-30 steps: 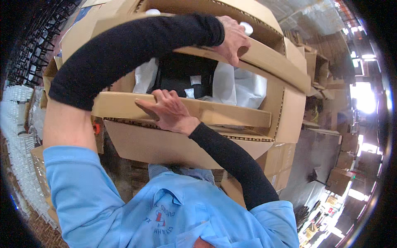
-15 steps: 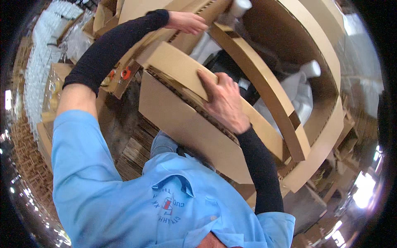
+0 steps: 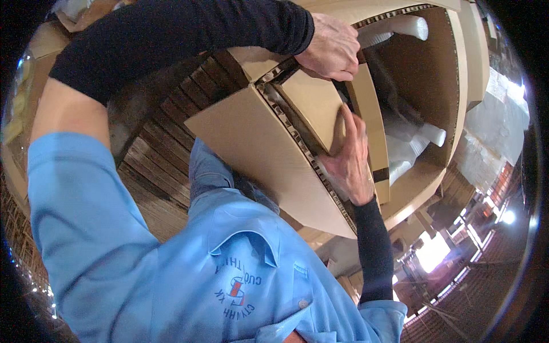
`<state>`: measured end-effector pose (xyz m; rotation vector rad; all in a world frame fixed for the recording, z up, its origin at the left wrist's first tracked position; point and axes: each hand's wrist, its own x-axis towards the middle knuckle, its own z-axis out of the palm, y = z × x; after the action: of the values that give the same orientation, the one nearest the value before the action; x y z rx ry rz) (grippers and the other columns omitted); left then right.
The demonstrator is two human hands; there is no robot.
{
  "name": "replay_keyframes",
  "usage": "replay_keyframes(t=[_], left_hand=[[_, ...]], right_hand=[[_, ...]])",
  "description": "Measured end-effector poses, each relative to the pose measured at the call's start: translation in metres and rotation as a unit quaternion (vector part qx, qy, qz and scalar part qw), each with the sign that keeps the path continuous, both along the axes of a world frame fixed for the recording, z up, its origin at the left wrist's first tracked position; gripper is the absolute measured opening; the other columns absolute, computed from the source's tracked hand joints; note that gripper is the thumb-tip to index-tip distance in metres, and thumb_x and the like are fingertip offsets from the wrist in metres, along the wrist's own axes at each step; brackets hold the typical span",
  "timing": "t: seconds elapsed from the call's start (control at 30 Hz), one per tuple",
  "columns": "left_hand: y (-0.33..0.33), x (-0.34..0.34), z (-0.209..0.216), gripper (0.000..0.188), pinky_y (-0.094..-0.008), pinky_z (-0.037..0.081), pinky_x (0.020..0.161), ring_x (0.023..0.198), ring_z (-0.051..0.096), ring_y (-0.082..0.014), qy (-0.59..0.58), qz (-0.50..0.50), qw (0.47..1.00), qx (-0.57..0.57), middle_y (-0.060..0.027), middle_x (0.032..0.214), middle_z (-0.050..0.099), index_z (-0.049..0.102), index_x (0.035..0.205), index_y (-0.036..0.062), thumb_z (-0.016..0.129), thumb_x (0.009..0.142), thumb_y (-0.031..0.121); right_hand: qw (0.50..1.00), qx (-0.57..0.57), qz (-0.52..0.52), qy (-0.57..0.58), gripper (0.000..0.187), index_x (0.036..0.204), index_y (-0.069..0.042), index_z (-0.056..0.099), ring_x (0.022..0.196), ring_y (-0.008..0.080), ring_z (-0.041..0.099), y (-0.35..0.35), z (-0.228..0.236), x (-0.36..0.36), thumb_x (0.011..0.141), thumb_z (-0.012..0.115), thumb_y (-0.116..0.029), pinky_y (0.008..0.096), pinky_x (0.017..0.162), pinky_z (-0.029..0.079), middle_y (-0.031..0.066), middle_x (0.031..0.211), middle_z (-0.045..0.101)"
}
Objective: The person packs a large cardboard box with a chair wrapped in plastic and foam protectors, then seals the box with packing tape. The person places cardboard dividers inside, closes the flaps, and applies tape to secure the box.
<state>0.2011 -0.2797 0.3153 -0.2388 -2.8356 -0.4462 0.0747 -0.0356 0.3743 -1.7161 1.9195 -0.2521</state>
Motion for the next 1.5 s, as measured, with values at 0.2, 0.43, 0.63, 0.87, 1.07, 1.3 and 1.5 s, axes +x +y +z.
replay_keyframes(t=[0.2, 0.43, 0.63, 0.87, 1.07, 1.3, 1.5], left_hand=[[0.007, 0.032, -0.007, 0.014, -0.0447, 0.045, 0.097, 0.075, 0.069, -0.0247, 0.098, -0.029, 0.994, -0.04, -0.004, 0.069, 0.065, 0.066, 0.085, 0.015, 0.066, 0.084, 0.029], [-0.009, 0.052, 0.001, 0.023, -0.0444, 0.039, 0.107, 0.084, 0.069, -0.0269, 0.027, -0.056, 0.996, -0.058, -0.0077, 0.076, 0.069, 0.065, 0.097, 0.0114, 0.051, 0.098, 0.029], [0.005, 0.036, -0.004, 0.013, -0.0452, 0.04, 0.109, 0.076, 0.07, -0.0262, 0.015, 0.014, 0.994, -0.111, -0.0069, 0.068, 0.064, 0.064, 0.094, 0.0147, 0.065, 0.085, 0.024], [0.047, 0.046, 0.034, 0.074, -0.0547, 0.032, 0.118, 0.129, 0.055, -0.0351, -0.104, -0.004, 0.994, 0.013, -0.0233, 0.138, 0.056, 0.061, 0.119, 0.002, 0.083, 0.068, 0.05], [0.05, -0.006, 0.033, 0.086, -0.0498, 0.048, 0.098, 0.115, 0.059, -0.0395, -0.278, -0.047, 0.953, 0.108, -0.0228, 0.129, 0.055, 0.06, 0.117, 0.0044, 0.087, 0.059, 0.063], [0.044, -0.018, 0.0, 0.061, -0.0489, 0.051, 0.09, 0.11, 0.059, -0.0392, -0.277, -0.108, 0.953, 0.054, -0.019, 0.126, 0.054, 0.061, 0.106, 0.0119, 0.087, 0.065, 0.049], [0.054, -0.03, 0.003, 0.06, -0.053, 0.044, 0.102, 0.122, 0.052, -0.0431, -0.357, -0.054, 0.931, 0.048, -0.0235, 0.137, 0.051, 0.059, 0.103, 0.0069, 0.084, 0.069, 0.051]], right_hand=[[0.989, -0.061, 0.064, 0.121, 0.084, 0.141, -0.019, 0.059, 0.119, 0.0383, 0.054, -0.035, -0.024, 0.034, 0.061, 0.08, -0.006, 0.0469, 0.099, 0.045, 0.0188, 0.141, 0.049], [0.988, -0.101, 0.056, 0.107, 0.073, 0.136, -0.024, 0.064, 0.111, 0.034, 0.058, -0.037, -0.03, 0.038, 0.066, 0.082, -0.012, 0.0461, 0.09, 0.047, 0.0175, 0.138, 0.053], [0.99, -0.079, 0.065, 0.101, 0.073, 0.144, -0.028, 0.059, 0.111, 0.0373, 0.059, -0.042, -0.026, 0.038, 0.075, 0.077, -0.011, 0.0473, 0.092, 0.049, 0.0189, 0.139, 0.051], [0.957, 0.175, 0.016, -0.232, 0.101, 0.15, -0.003, 0.043, 0.125, 0.0349, 0.062, -0.036, -0.017, -0.059, 0.069, 0.092, -0.038, 0.0409, 0.106, 0.05, 0.0225, 0.138, 0.061], [0.875, 0.232, 0.073, -0.42, 0.097, 0.145, 0.0, 0.049, 0.118, 0.0259, 0.064, -0.074, -0.06, -0.072, 0.065, 0.095, -0.03, 0.0382, 0.101, 0.052, 0.0159, 0.129, 0.067], [0.893, 0.176, 0.109, -0.4, 0.082, 0.131, -0.017, 0.067, 0.097, 0.0308, 0.073, -0.077, -0.102, -0.074, 0.059, 0.092, -0.046, 0.0415, 0.085, 0.058, 0.018, 0.11, 0.075], [0.974, -0.08, -0.008, -0.214, 0.082, 0.126, -0.001, 0.064, 0.102, 0.0405, 0.069, -0.049, -0.102, -0.093, 0.07, 0.084, -0.059, 0.0489, 0.086, 0.057, 0.021, 0.112, 0.071]])
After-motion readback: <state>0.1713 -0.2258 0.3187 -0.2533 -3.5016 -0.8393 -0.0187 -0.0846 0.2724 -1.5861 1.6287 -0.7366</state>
